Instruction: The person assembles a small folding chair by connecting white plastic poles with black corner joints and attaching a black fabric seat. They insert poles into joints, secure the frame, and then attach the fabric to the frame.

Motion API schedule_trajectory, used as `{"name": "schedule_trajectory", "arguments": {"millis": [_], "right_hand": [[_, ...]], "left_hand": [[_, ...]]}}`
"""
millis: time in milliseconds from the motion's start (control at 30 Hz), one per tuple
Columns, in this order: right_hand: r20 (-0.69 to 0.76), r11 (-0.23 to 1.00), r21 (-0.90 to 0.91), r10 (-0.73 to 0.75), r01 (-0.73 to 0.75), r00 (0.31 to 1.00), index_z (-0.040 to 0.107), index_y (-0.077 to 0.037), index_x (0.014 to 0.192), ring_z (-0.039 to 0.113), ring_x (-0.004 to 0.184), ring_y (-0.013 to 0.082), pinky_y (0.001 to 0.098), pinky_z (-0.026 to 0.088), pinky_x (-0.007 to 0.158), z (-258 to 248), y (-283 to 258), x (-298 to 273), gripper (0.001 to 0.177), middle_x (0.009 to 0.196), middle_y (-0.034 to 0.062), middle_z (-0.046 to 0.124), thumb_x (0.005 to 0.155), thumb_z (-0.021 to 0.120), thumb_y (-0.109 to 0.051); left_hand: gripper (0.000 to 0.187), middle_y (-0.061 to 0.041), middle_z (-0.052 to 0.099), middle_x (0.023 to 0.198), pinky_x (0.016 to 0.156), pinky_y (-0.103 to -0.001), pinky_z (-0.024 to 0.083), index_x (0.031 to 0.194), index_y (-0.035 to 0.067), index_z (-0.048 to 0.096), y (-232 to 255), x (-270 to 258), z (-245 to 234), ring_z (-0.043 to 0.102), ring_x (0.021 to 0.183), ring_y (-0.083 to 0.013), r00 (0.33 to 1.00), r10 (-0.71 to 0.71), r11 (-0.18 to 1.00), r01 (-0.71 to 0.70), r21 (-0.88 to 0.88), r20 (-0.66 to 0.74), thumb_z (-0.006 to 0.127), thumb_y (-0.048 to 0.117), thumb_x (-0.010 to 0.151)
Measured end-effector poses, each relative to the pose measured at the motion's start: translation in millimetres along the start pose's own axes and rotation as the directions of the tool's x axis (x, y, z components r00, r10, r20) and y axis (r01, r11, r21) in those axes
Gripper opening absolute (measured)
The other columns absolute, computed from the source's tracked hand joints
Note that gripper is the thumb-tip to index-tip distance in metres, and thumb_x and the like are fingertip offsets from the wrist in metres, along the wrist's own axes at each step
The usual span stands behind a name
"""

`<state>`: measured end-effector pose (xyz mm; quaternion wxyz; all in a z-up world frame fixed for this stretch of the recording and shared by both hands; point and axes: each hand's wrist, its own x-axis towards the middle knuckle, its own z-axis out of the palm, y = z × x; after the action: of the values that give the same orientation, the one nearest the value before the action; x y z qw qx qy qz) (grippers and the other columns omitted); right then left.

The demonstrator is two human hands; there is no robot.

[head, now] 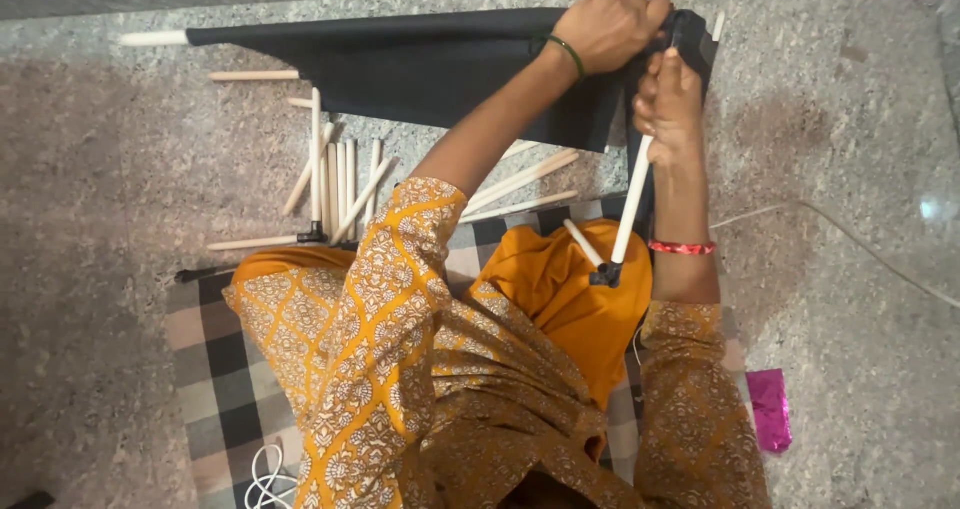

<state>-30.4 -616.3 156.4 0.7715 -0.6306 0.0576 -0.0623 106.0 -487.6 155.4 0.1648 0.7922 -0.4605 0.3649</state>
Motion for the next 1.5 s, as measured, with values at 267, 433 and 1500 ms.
{"name": "schedule_trajectory", "arguments": {"millis": [267, 433, 1500], "right_hand": [[0.212, 0.995, 0.044, 0.081, -0.092, 0.974, 0.047, -0.016, 0.095, 0.027, 0.047, 0.0024, 0.021, 0.018, 0.038, -8.7, 7.4, -0.3, 0.035, 0.064, -0.008, 0.032, 0.117, 0.045, -0.044], [-0.036, 0.999, -0.034, 0.037, -0.038, 0.999, 0.051, -0.016, 0.095, 0.029, 0.044, 0.0044, 0.0225, 0.02, 0.036, -6.4, 15.7, 7.5, 0.037, 0.063, -0.006, 0.036, 0.112, 0.042, -0.047], [-0.05, 0.998, -0.061, -0.012, 0.009, 0.999, 0.051, -0.015, 0.097, 0.033, 0.044, 0.0052, 0.0217, 0.023, 0.036, -17.8, 25.4, 8.6, 0.037, 0.062, -0.0061, 0.037, 0.112, 0.043, -0.048]], "left_hand": [[0.035, -0.012, 0.07, 0.075, 0.055, -0.043, 0.057, 0.101, 0.006, 0.055, -23.9, -9.5, -2.4, 0.072, 0.065, -0.0325, 0.984, 0.146, 0.979, -0.13, -0.155, 0.102, 0.063, 0.04, 0.102], [0.029, -0.014, 0.071, 0.08, 0.053, -0.045, 0.058, 0.098, 0.006, 0.055, 0.0, -4.1, 1.6, 0.073, 0.067, -0.0338, 0.99, -0.067, 0.997, 0.071, -0.025, 0.123, 0.064, 0.033, 0.098], [0.036, -0.016, 0.073, 0.077, 0.052, -0.047, 0.056, 0.094, 0.006, 0.06, -15.7, -36.0, -20.1, 0.073, 0.067, -0.0356, 0.967, -0.194, 0.975, 0.208, -0.073, 0.168, 0.061, 0.041, 0.099]]}}
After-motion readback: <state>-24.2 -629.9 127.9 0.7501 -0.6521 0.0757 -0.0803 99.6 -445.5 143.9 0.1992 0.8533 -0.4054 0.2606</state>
